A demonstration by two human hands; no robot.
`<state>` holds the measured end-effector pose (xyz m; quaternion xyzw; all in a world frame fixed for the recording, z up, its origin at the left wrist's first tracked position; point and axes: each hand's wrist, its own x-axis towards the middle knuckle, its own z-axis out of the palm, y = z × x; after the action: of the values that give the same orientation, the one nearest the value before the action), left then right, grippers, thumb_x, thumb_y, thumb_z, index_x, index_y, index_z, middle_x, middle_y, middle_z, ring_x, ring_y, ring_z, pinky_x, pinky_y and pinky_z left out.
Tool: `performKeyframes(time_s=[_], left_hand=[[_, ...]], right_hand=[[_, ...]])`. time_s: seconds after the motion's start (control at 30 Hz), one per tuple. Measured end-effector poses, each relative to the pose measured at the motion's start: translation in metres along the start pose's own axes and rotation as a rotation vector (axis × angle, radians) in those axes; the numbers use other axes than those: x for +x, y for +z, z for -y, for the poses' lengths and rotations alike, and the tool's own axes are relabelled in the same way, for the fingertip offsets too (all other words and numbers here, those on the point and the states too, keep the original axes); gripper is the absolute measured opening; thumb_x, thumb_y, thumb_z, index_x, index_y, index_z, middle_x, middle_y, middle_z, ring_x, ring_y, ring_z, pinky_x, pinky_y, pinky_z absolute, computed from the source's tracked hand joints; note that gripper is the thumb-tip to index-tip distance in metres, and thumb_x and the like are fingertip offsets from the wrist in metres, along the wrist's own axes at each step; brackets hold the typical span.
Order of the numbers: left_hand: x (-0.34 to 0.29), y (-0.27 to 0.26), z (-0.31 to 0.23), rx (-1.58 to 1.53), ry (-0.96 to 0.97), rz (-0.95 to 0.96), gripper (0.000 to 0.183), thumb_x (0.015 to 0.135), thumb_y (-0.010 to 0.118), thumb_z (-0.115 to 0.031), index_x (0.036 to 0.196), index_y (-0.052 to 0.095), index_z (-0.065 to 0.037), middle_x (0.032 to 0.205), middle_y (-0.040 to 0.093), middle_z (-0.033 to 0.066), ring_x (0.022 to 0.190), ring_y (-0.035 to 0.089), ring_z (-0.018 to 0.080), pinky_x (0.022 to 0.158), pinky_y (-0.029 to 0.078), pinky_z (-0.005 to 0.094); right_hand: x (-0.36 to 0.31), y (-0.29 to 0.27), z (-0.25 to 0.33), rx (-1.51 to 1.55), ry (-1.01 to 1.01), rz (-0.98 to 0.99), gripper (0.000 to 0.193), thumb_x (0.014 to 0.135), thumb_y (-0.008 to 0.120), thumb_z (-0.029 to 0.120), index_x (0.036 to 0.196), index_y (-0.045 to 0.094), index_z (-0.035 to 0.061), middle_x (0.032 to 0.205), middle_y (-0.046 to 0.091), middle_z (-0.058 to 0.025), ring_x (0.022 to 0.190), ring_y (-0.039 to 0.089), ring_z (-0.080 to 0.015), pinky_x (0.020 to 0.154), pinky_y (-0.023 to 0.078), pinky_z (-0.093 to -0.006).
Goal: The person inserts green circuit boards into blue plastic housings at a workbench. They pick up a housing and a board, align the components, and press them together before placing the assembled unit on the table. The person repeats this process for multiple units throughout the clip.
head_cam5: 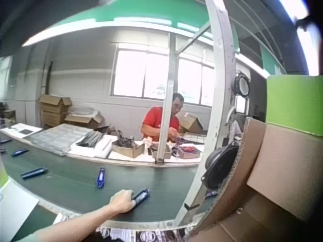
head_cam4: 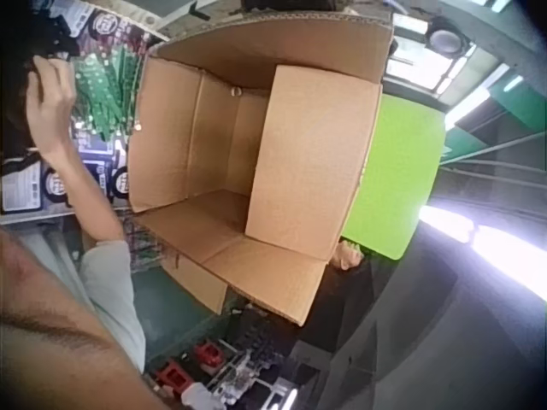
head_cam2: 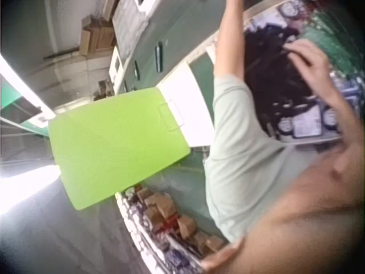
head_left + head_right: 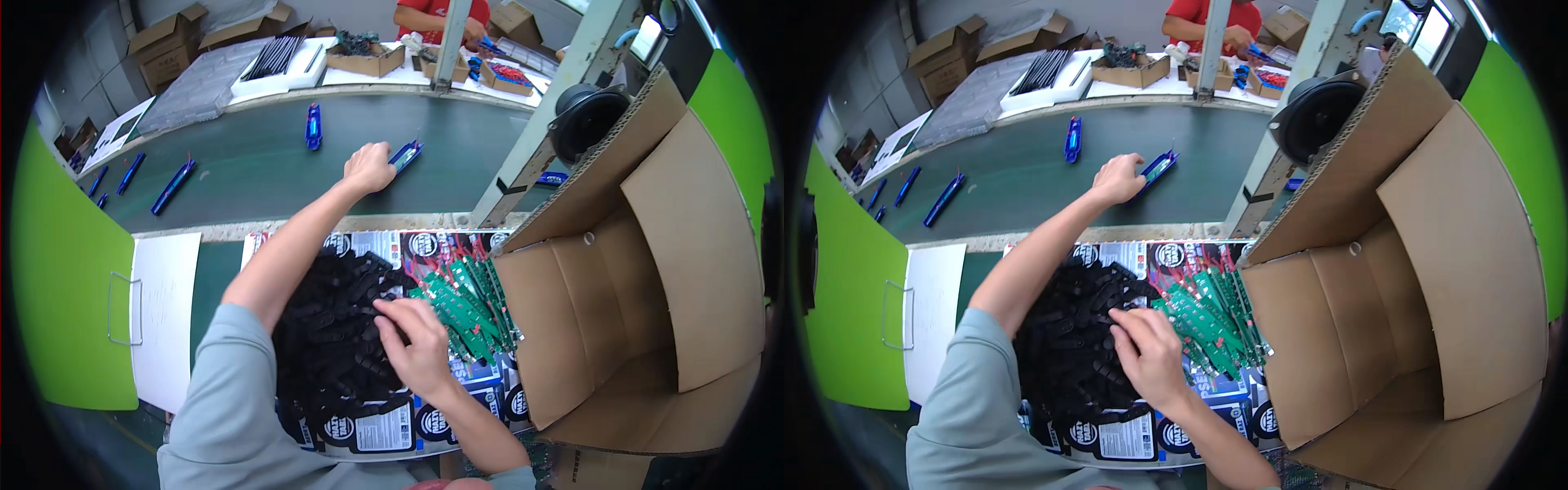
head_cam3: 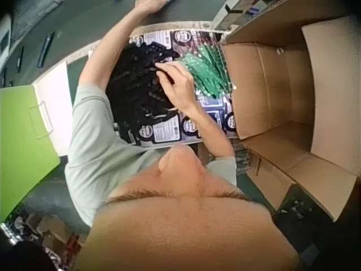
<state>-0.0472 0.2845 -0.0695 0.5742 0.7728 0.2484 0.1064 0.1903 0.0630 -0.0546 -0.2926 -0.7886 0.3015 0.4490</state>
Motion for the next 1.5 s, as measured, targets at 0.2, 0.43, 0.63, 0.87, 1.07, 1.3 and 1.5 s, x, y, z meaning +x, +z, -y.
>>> performKeyframes(time_s=[0.2,0.43,0.63,0.87,1.07,1.3,1.5], left_hand=[[-0.083,-0.054,0.027,-0.166,0.455,0.125,0.041,0.093,0.069,-0.023,0.128,0.067,-0.003,0.12,0.07,0.0177,0.113,0.066,0.0319,0.099,0.052,0.0448],[-0.192,-0.128,0.071,-0.308,0.38,0.201,0.042,0.101,0.063,-0.025,0.134,0.064,0.0,0.13,0.067,0.0178,0.123,0.062,0.03,0.107,0.047,0.0419],[-0.234,-0.12,0.112,-0.457,0.283,0.201,0.056,0.11,0.048,-0.043,0.147,0.054,-0.001,0.15,0.055,0.0186,0.142,0.048,0.0325,0.117,0.037,0.0439],[-0.255,-0.113,0.106,-0.477,0.32,0.277,0.073,0.108,0.04,-0.057,0.156,0.042,-0.002,0.159,0.044,0.0192,0.152,0.036,0.0332,0.124,0.025,0.0441],[-0.294,-0.167,0.121,-0.27,0.287,0.157,0.054,0.095,0.07,-0.033,0.137,0.059,-0.002,0.134,0.061,0.0193,0.127,0.058,0.0326,0.108,0.044,0.0422],[-0.376,-0.196,0.114,-0.116,0.344,0.48,0.023,0.081,0.084,-0.02,0.092,0.071,-0.004,0.086,0.063,0.01,0.081,0.066,0.0312,0.072,0.053,0.0415],[-0.403,-0.183,0.11,-0.063,0.275,0.481,0.025,0.081,0.084,-0.015,0.101,0.072,-0.005,0.095,0.062,0.01,0.089,0.067,0.0303,0.074,0.055,0.0413]], right_hand=[[-0.004,-0.002,0.001,-0.013,0.129,-0.038,0.015,0.086,0.074,0.0,0.101,0.071,0.0005,0.101,0.07,-0.0147,0.094,0.067,-0.0313,0.084,0.054,-0.0394],[-0.004,0.0,0.004,-0.028,0.137,-0.025,0.017,0.086,0.073,-0.003,0.102,0.071,0.0006,0.099,0.069,-0.0129,0.084,0.066,-0.0245,0.072,0.052,-0.0335],[-0.006,0.001,0.002,-0.02,0.136,-0.035,0.017,0.085,0.074,-0.001,0.102,0.072,0.0014,0.098,0.069,-0.0109,0.075,0.06,-0.0188,0.064,0.047,-0.0301],[-0.007,0.002,-0.002,-0.042,0.098,-0.061,0.017,0.085,0.073,-0.004,0.101,0.072,0.0005,0.099,0.069,-0.0107,0.073,0.058,-0.0169,0.065,0.046,-0.029],[-0.009,0.0,0.002,-0.019,0.132,-0.057,0.017,0.086,0.072,-0.004,0.102,0.071,0.0003,0.103,0.069,-0.012,0.08,0.061,-0.0184,0.068,0.047,-0.0293],[-0.01,-0.002,0.003,-0.049,0.137,-0.033,0.017,0.086,0.072,-0.003,0.103,0.071,0.0004,0.104,0.07,-0.0132,0.084,0.064,-0.0197,0.07,0.048,-0.0303],[-0.01,0.002,0.0,-0.054,0.11,-0.033,0.018,0.085,0.073,-0.003,0.102,0.071,0.0015,0.102,0.07,-0.0113,0.082,0.063,-0.0198,0.068,0.047,-0.0301]])
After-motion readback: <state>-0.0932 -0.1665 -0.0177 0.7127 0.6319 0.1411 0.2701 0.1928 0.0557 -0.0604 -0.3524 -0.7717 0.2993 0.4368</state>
